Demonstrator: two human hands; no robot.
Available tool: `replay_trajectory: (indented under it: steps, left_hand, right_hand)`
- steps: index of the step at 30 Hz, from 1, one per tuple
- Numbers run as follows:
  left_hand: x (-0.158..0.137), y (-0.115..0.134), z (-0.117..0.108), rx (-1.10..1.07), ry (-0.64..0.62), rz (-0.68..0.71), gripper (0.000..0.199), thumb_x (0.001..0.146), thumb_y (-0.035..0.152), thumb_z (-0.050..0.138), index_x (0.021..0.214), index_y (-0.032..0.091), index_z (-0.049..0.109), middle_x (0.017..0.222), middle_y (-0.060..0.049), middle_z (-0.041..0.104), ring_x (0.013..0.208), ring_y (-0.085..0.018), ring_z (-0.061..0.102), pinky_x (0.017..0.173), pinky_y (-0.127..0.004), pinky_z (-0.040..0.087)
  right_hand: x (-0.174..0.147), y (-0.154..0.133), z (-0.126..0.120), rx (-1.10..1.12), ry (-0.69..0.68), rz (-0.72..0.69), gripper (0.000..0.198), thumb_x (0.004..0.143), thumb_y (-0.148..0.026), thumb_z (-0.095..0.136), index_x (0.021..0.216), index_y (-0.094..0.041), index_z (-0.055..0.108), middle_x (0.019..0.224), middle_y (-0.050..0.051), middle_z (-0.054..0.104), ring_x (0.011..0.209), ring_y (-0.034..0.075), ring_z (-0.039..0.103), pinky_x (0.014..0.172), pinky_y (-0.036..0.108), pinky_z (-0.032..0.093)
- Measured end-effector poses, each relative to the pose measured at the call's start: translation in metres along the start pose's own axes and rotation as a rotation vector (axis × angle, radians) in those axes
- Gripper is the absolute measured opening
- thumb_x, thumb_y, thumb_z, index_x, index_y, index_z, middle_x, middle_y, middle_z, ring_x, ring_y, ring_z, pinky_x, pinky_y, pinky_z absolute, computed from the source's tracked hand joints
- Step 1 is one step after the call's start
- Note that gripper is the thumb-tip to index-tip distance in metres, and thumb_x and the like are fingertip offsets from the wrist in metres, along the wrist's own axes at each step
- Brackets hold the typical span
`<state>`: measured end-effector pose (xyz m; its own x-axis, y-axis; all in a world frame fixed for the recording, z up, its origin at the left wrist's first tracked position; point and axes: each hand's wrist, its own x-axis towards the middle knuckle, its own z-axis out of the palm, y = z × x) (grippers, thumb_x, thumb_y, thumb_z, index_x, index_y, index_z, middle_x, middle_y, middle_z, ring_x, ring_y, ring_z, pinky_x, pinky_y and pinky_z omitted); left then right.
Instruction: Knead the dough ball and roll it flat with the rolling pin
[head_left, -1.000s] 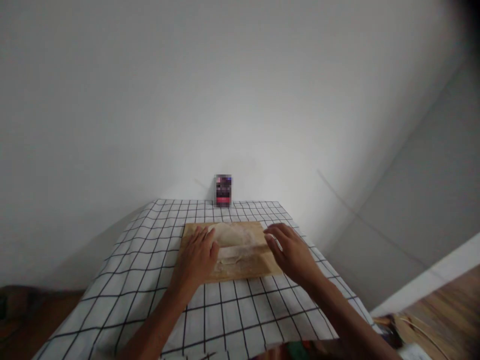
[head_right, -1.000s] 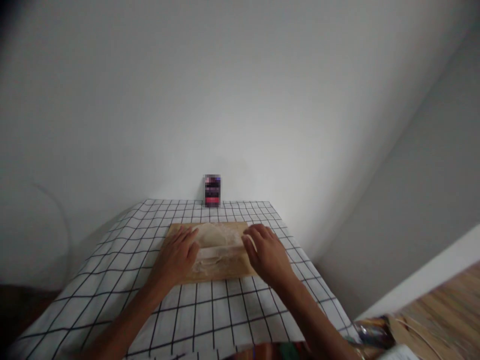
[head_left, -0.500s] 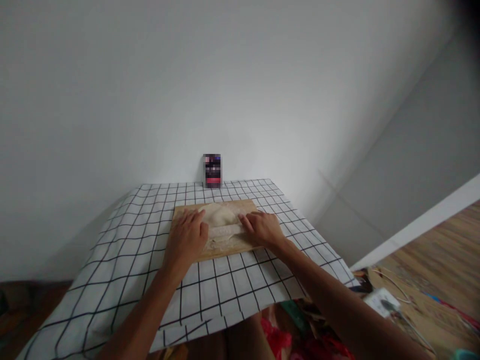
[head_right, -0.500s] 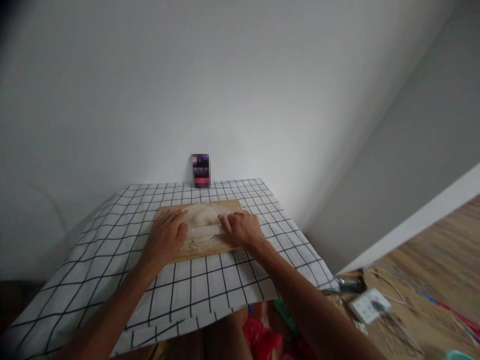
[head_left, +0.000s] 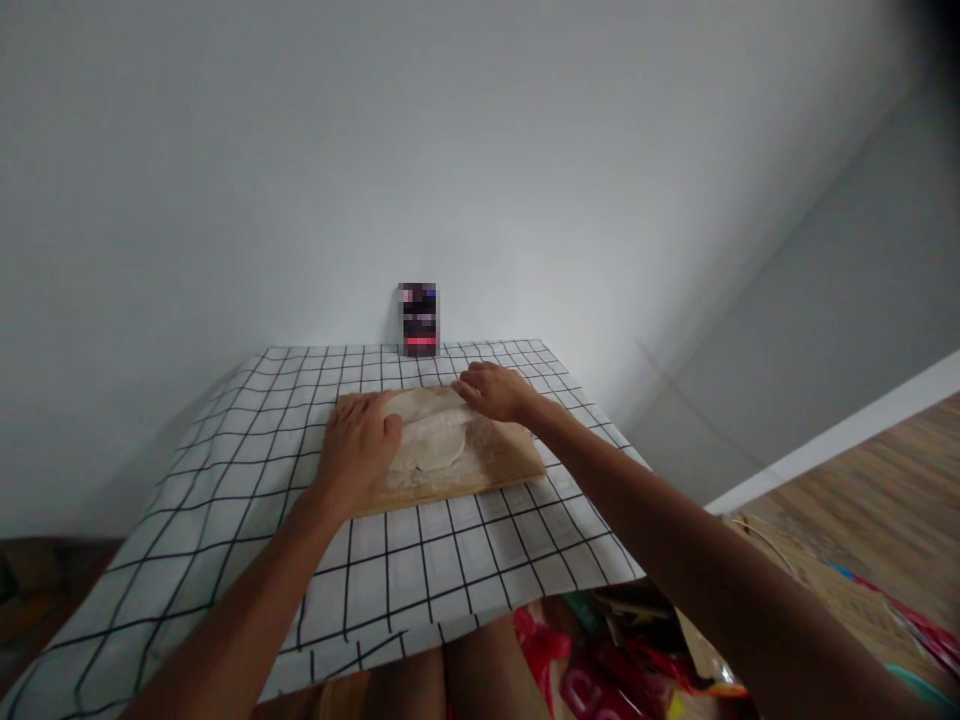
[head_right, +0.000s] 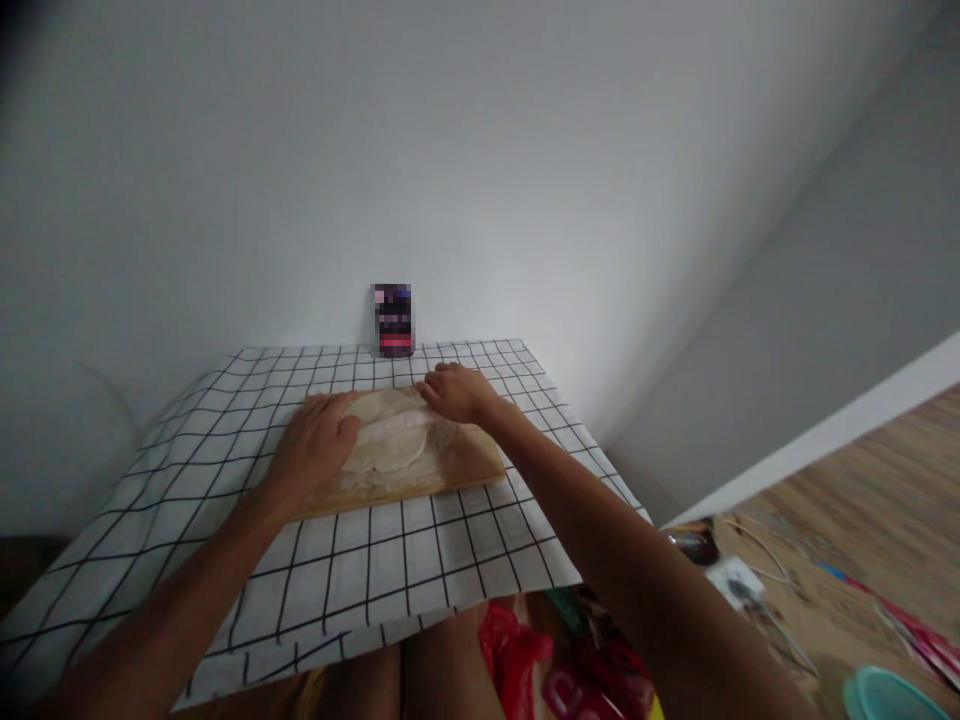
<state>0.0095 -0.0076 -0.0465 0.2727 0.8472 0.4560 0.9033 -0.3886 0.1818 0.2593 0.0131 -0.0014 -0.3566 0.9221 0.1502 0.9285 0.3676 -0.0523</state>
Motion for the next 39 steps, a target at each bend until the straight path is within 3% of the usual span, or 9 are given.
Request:
replay_trajectory:
  steps: [2, 5, 14, 19, 24, 27, 31, 39]
  left_hand:
    - [-0.001, 0.002, -0.001, -0.012, 0.022, 0.018, 0.044, 0.094, 0.022, 0.039, 0.129, 0.014, 0.065, 0.129, -0.013, 0.072, 0.125, -0.031, 0.061, 0.114, -0.052, 0.045]
    - [-0.004, 0.007, -0.004, -0.006, 0.047, 0.019, 0.044, 0.094, 0.022, 0.040, 0.130, 0.013, 0.064, 0.130, -0.015, 0.071, 0.128, -0.033, 0.060, 0.114, -0.055, 0.044]
    - [-0.024, 0.013, -0.005, 0.052, 0.073, 0.130, 0.052, 0.102, 0.028, 0.034, 0.142, 0.008, 0.060, 0.143, -0.018, 0.065, 0.140, -0.038, 0.053, 0.119, -0.062, 0.037]
    - [-0.041, 0.013, -0.006, 0.052, 0.004, 0.156, 0.055, 0.105, 0.035, 0.031, 0.150, 0.014, 0.055, 0.156, -0.012, 0.055, 0.149, -0.036, 0.044, 0.122, -0.058, 0.036]
    - [-0.035, 0.011, -0.003, 0.105, -0.016, 0.099, 0.055, 0.105, 0.033, 0.029, 0.150, 0.014, 0.054, 0.153, -0.014, 0.058, 0.146, -0.035, 0.048, 0.120, -0.058, 0.037]
    - [-0.024, 0.011, -0.004, 0.160, -0.030, 0.059, 0.052, 0.104, 0.030, 0.032, 0.145, 0.011, 0.058, 0.150, -0.017, 0.060, 0.144, -0.035, 0.051, 0.118, -0.059, 0.039]
    - [-0.013, 0.014, -0.008, 0.154, -0.003, 0.043, 0.047, 0.100, 0.023, 0.036, 0.136, 0.008, 0.062, 0.146, -0.019, 0.063, 0.139, -0.034, 0.054, 0.115, -0.058, 0.043]
    - [-0.018, 0.012, -0.004, 0.139, 0.078, 0.116, 0.050, 0.101, 0.027, 0.033, 0.141, 0.009, 0.059, 0.146, -0.016, 0.064, 0.141, -0.035, 0.053, 0.118, -0.058, 0.041]
  right_hand:
    - [0.004, 0.005, 0.008, 0.022, 0.036, -0.067, 0.049, 0.110, -0.044, 0.029, 0.112, -0.021, 0.072, 0.122, 0.009, 0.071, 0.110, 0.024, 0.062, 0.087, 0.034, 0.044]
    - [0.001, 0.012, 0.022, 0.082, 0.076, -0.118, 0.050, 0.111, -0.041, 0.026, 0.116, -0.021, 0.071, 0.126, 0.008, 0.071, 0.115, 0.024, 0.063, 0.095, 0.036, 0.046]
    - [-0.054, -0.006, 0.037, 0.152, 0.222, -0.046, 0.050, 0.111, -0.037, 0.028, 0.125, -0.021, 0.072, 0.137, 0.006, 0.071, 0.129, 0.024, 0.063, 0.109, 0.041, 0.050]
    - [-0.080, -0.016, 0.039, 0.146, 0.234, -0.021, 0.048, 0.111, -0.039, 0.029, 0.139, -0.022, 0.064, 0.154, 0.007, 0.058, 0.146, 0.025, 0.048, 0.117, 0.045, 0.044]
    - [-0.058, -0.014, 0.026, 0.110, 0.129, -0.003, 0.047, 0.111, -0.039, 0.030, 0.125, -0.022, 0.071, 0.152, 0.010, 0.059, 0.140, 0.027, 0.055, 0.114, 0.045, 0.047]
    - [-0.034, -0.011, 0.016, 0.088, 0.069, -0.005, 0.046, 0.111, -0.038, 0.031, 0.114, -0.022, 0.074, 0.137, 0.010, 0.070, 0.127, 0.028, 0.065, 0.106, 0.043, 0.051]
    - [-0.012, -0.005, 0.014, 0.102, 0.055, -0.023, 0.043, 0.111, -0.038, 0.034, 0.117, -0.022, 0.073, 0.123, 0.008, 0.076, 0.112, 0.025, 0.071, 0.094, 0.037, 0.055]
    - [-0.031, -0.006, 0.026, 0.150, 0.151, -0.047, 0.045, 0.111, -0.031, 0.031, 0.123, -0.018, 0.072, 0.139, 0.009, 0.069, 0.132, 0.023, 0.061, 0.114, 0.039, 0.043]
